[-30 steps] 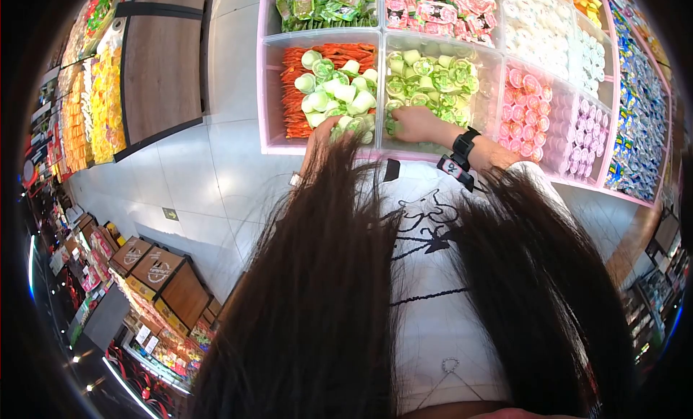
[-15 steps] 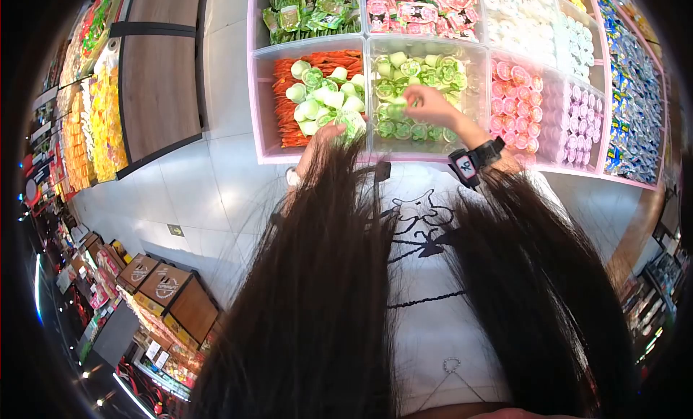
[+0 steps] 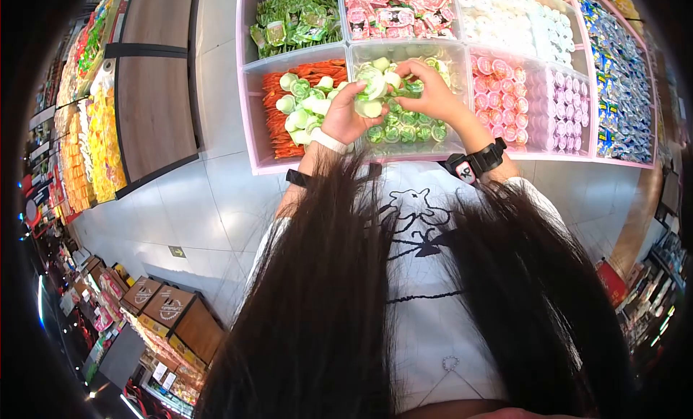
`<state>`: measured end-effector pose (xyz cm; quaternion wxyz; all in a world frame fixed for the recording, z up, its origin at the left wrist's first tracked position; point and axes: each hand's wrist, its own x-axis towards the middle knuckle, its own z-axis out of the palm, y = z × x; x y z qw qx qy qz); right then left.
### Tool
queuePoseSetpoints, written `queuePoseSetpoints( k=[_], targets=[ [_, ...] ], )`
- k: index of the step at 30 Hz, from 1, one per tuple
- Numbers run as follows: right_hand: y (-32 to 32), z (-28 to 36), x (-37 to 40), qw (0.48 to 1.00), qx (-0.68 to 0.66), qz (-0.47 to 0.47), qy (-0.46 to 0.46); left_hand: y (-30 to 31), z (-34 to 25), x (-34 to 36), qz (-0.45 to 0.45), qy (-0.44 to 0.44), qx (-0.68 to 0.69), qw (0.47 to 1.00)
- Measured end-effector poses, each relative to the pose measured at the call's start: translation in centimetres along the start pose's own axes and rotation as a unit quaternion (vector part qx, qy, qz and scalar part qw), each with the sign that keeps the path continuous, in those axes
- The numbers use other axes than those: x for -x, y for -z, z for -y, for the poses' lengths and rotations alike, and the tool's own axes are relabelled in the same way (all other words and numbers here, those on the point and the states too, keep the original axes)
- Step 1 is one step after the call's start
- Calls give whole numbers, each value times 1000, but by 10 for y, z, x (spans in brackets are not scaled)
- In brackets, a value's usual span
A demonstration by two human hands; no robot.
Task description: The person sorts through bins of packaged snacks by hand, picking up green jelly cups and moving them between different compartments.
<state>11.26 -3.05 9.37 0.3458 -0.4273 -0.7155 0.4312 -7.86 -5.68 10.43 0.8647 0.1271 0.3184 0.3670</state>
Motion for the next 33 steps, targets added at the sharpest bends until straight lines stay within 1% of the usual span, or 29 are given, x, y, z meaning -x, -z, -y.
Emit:
queuePoseSetpoints(
  k=[2, 3, 4, 5, 6, 7, 8, 9, 11, 13, 16, 17, 20, 21, 23, 24, 26, 27, 29, 30, 32, 33],
  targets=[
    [-2, -12, 13, 999, 28, -12, -42, 3, 8, -8, -21, 23, -68, 997],
    [-1, -14, 17, 991, 66, 44, -106, 4, 11, -11, -44, 52, -145, 987],
    [0, -17, 23, 975, 102, 98, -171, 8, 15, -16, -48, 90, -258, 961],
    [2, -21, 29, 950, 138, 151, -235, 13, 19, -24, -50, 126, -368, 920],
    [2, -27, 38, 926, 181, 192, -269, 19, 25, -31, -50, 159, -472, 866],
    [-2, -37, 47, 898, 223, 233, -301, 25, 33, -38, -39, 143, -594, 790],
    [-6, -47, 56, 865, 261, 274, -331, 31, 43, -42, -30, 124, -704, 699],
    [-9, -57, 65, 859, 279, 279, -327, 33, 50, -46, -19, 103, -799, 593],
    [-11, -74, 80, 846, 312, 290, -320, 24, 55, -51, 30, 108, -848, 519],
    [-10, -81, 86, 842, 339, 269, -321, 21, 59, -53, 68, 117, -883, 450],
    [-11, -89, 92, 846, 362, 259, -296, 21, 73, -59, 83, 182, -932, 304],
    [-11, -90, 93, 848, 366, 259, -283, 33, 81, -64, 98, 206, -927, 297],
    [-10, -88, 104, 840, 472, 241, -114, 39, 91, -61, 91, 217, -931, 279],
    [-12, -95, 108, 838, 482, 234, -101, 41, 93, -62, 96, 236, -927, 275],
    [-21, -114, 116, 833, 501, 221, -73, 45, 98, -63, 83, 213, -942, 247],
    [-23, -111, 113, 832, 498, 217, -108, 48, 101, -61, 75, 202, -948, 233],
    [-25, -106, 108, 826, 493, 208, -180, 55, 107, -61, 21, 169, -942, 290],
    [-25, -104, 105, 828, 483, 206, -194, 54, 107, -59, -6, 152, -936, 318],
    [-24, -100, 100, 833, 464, 202, -224, 53, 105, -55, -17, 131, -928, 348],
    [-23, -98, 99, 835, 468, 195, -213, 52, 103, -53, -23, 121, -924, 363],
    [-22, -94, 99, 839, 475, 181, -191, 53, 102, -52, -13, 123, -922, 368],
    [-22, -97, 101, 846, 478, 173, -160, 51, 100, -51, -9, 123, -920, 371]
  ],
)
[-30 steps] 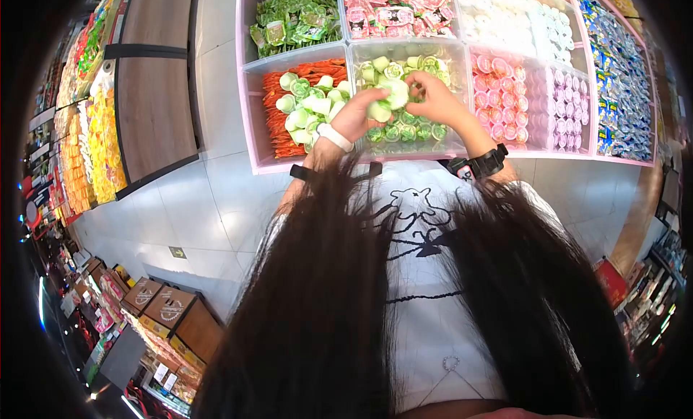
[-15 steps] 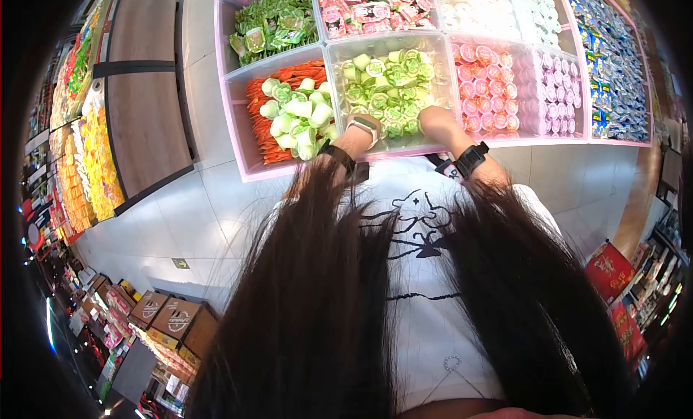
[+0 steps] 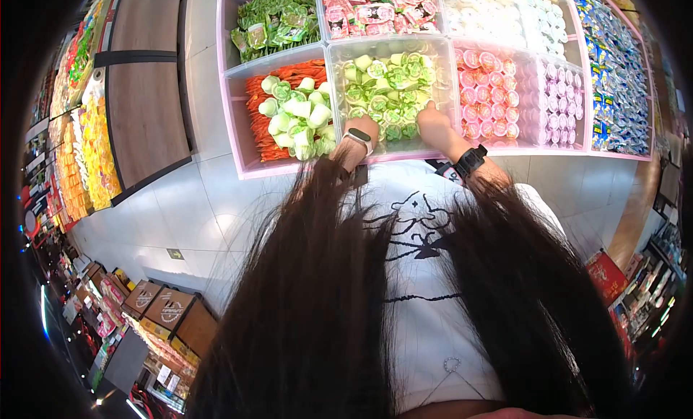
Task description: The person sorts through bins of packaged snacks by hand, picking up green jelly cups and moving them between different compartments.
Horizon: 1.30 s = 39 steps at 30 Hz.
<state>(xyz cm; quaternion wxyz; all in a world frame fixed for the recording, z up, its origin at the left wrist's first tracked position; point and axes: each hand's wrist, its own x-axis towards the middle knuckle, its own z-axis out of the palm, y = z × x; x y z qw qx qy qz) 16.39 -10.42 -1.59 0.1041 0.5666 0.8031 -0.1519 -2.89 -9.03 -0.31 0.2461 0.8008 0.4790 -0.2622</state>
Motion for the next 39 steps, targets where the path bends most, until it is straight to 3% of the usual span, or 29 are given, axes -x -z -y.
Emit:
queuePoseSetpoints(
  k=[2, 5, 8, 13, 17, 20, 23, 26, 29, 30, 31, 33, 36, 39],
  targets=[
    [-6, -4, 5, 998, 7, -46, 45, 7, -1, 3, -11, -10, 5, 1000],
    [-10, -2, 7, 992, 48, -107, 36, 9, -4, 7, -29, 7, 48, 998],
    [-25, -10, 3, 991, 17, -109, 81, -6, -1, -3, -2, 39, 75, 996],
    [8, 1, -4, 986, -143, -77, 44, 4, -1, -3, 36, 18, 74, 996],
    [34, 11, -17, 916, -395, 11, -69, 33, 7, 13, -54, 5, 201, 978],
    [71, 30, -27, 876, -479, 48, -28, 73, 22, 59, -194, 12, 365, 910],
    [106, 70, -45, 864, -490, -59, 99, 72, 63, 92, -372, 47, 464, 802],
    [107, 113, -84, 848, -451, -178, 213, 52, 102, 105, -471, 119, 370, 792],
    [110, 143, -114, 925, -223, -205, 229, 44, 124, 90, -499, 111, 296, 807],
    [104, 146, -122, 945, -183, -166, 215, 43, 132, 81, -497, 102, 270, 818],
    [94, 147, -124, 931, -200, -211, 219, 40, 134, 67, -513, 97, 266, 810],
    [83, 144, -122, 899, -231, -296, 227, 40, 141, 50, -466, 79, 251, 845],
    [79, 118, -104, 878, -287, -345, 167, 50, 137, 35, -430, 93, 223, 870],
    [48, 67, -86, 863, -335, -361, -112, 70, 119, 36, -486, 132, 97, 859]
  ],
)
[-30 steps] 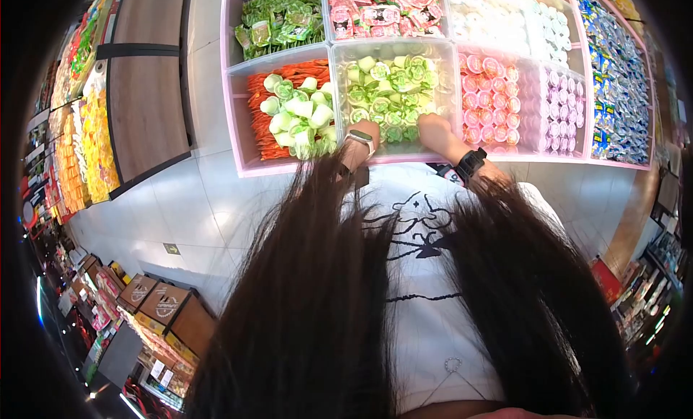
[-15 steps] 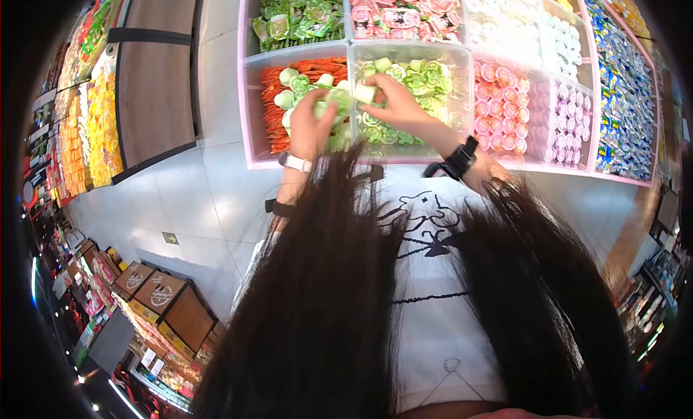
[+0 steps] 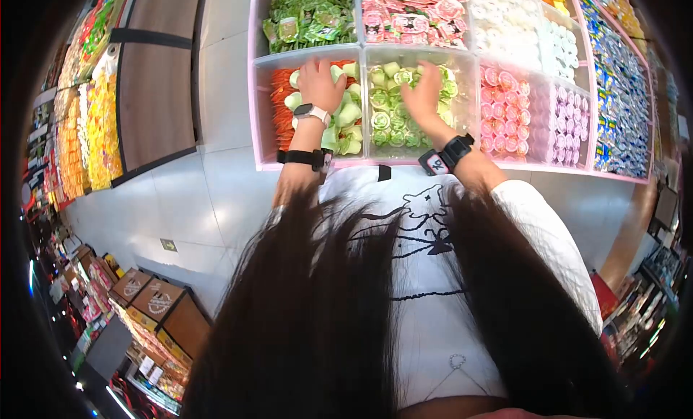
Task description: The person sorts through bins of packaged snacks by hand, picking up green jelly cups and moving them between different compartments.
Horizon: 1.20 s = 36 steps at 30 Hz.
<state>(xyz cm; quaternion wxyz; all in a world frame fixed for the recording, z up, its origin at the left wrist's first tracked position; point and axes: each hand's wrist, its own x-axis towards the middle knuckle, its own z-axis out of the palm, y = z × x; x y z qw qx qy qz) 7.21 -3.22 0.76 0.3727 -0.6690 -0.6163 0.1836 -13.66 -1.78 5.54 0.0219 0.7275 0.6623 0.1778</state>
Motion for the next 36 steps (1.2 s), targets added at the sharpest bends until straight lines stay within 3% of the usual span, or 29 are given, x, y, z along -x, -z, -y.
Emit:
queuePoseSetpoints(
  k=[1, 2, 4, 6, 8, 10, 12, 14, 22, 23, 27, 30, 33, 36],
  targets=[
    [7, -14, 0, 994, 46, -23, -100, 5, -11, -5, -38, -17, 9, 999],
    [11, -27, 1, 985, 31, -17, -168, 2, -25, -6, -15, -35, 87, 995],
    [23, -34, 1, 954, -2, -3, -300, -7, -59, -8, 34, -70, 240, 968],
    [22, -43, -3, 916, -115, 1, -385, -29, -92, -1, 144, -124, 342, 920],
    [1, -82, -2, 874, -224, -29, -430, -62, -112, 3, 286, -26, 315, 904],
    [-3, -97, -4, 825, -333, -18, -456, -78, -121, -3, 375, 46, 247, 893],
    [-6, -104, -6, 797, -372, -9, -476, -96, -129, -9, 432, 100, 205, 873],
    [-2, -85, -7, 802, -306, -22, -513, -109, -135, -13, 461, 142, 191, 855],
    [-13, -72, 0, 874, -114, -54, -469, -121, -152, -30, 467, 223, 148, 843],
    [-15, -74, 0, 875, -117, -60, -466, -123, -151, -29, 441, 166, 129, 872],
    [-8, -68, -8, 877, -104, -28, -469, -147, -133, -35, 467, 118, 224, 847],
    [-19, -95, -1, 838, -322, -63, -435, -158, -125, -30, 474, 48, 254, 842],
    [-24, -107, 7, 794, -414, -34, -444, -153, -122, -32, 504, 38, 299, 809],
    [-1, -83, 3, 712, -524, -21, -467, -132, -124, -35, 506, 32, 334, 795]
  ],
)
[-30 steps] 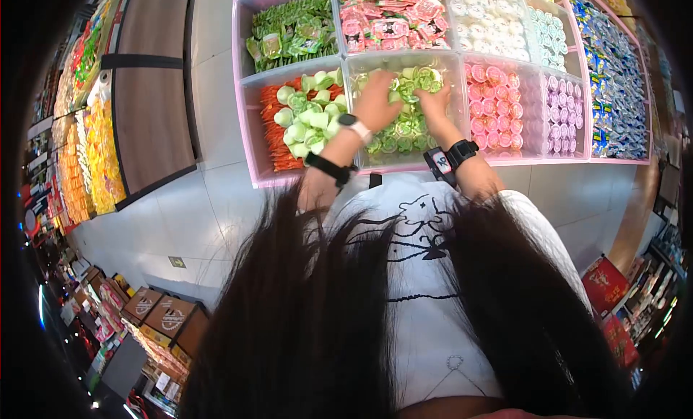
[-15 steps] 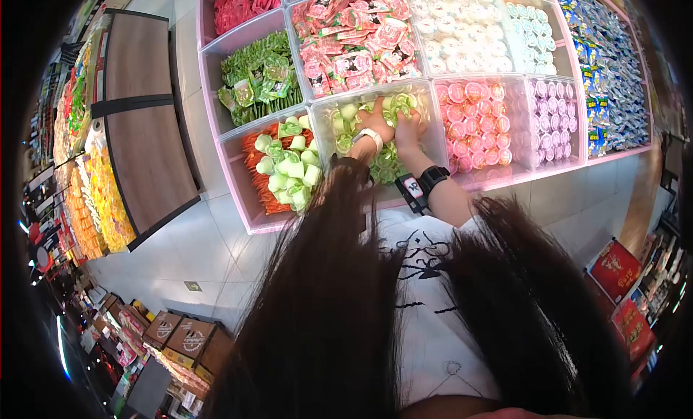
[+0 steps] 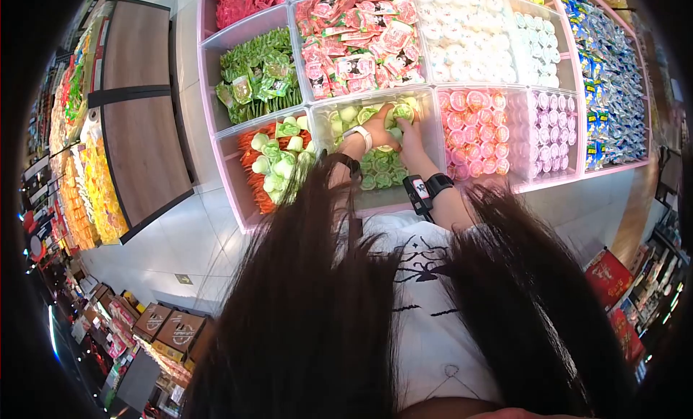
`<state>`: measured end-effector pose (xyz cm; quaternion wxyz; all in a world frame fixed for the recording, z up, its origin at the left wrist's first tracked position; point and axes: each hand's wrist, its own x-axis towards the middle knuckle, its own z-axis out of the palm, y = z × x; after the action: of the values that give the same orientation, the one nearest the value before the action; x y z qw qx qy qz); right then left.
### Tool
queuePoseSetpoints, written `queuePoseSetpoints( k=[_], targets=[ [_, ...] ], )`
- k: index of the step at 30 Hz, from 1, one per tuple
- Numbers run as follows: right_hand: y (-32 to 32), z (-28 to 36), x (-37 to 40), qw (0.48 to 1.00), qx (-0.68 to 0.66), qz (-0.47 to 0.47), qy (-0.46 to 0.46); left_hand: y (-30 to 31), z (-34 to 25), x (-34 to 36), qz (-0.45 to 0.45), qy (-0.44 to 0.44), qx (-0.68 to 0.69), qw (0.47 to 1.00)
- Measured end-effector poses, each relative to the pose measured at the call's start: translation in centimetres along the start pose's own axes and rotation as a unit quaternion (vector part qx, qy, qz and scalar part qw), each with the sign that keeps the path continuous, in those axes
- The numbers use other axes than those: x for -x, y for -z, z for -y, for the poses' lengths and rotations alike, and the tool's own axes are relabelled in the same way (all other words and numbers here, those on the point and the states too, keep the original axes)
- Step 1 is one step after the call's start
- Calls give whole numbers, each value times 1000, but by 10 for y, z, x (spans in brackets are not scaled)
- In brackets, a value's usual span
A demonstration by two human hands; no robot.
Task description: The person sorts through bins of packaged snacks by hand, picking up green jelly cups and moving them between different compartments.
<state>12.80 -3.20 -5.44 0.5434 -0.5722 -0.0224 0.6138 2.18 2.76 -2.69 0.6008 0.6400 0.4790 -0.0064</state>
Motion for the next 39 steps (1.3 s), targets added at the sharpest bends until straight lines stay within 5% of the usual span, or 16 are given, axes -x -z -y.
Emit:
queuePoseSetpoints(
  k=[3, 7, 11, 15, 20, 23, 28, 32, 34, 35, 38, 39],
  targets=[
    [3, 10, 9, 998, 4, 9, -58, 1, -5, 8, -11, -51, 16, 998],
    [-7, 26, 28, 998, -24, 53, 34, -1, -20, 26, -45, -122, 24, 991],
    [-22, 52, 61, 981, 9, 140, 132, -4, -36, 57, -180, -258, 50, 948],
    [-63, 70, 99, 952, 51, 261, 150, 17, -48, 118, -298, -238, 5, 924],
    [-118, 37, 120, 903, 82, 410, 104, 50, -35, 190, -384, -97, -47, 917],
    [-136, -12, 115, 878, 179, 417, 152, 56, 5, 207, -446, -127, -62, 884],
    [-151, -32, 114, 843, 300, 391, 217, 62, 47, 202, -474, -54, -167, 863],
    [-148, -44, 95, 668, 550, 295, 406, 70, 62, 187, -459, 25, -230, 857],
    [-154, -25, 101, 533, 643, 251, 489, 74, 66, 188, -463, 30, -248, 850],
    [-155, -15, 104, 458, 682, 227, 523, 78, 65, 191, -418, 31, -188, 888],
    [-157, 8, 70, 768, 451, 263, 371, 86, 90, 183, -437, -145, -87, 883],
    [-158, 17, 62, 748, 456, 181, 446, 89, 91, 185, -415, -170, -53, 892]
  ],
)
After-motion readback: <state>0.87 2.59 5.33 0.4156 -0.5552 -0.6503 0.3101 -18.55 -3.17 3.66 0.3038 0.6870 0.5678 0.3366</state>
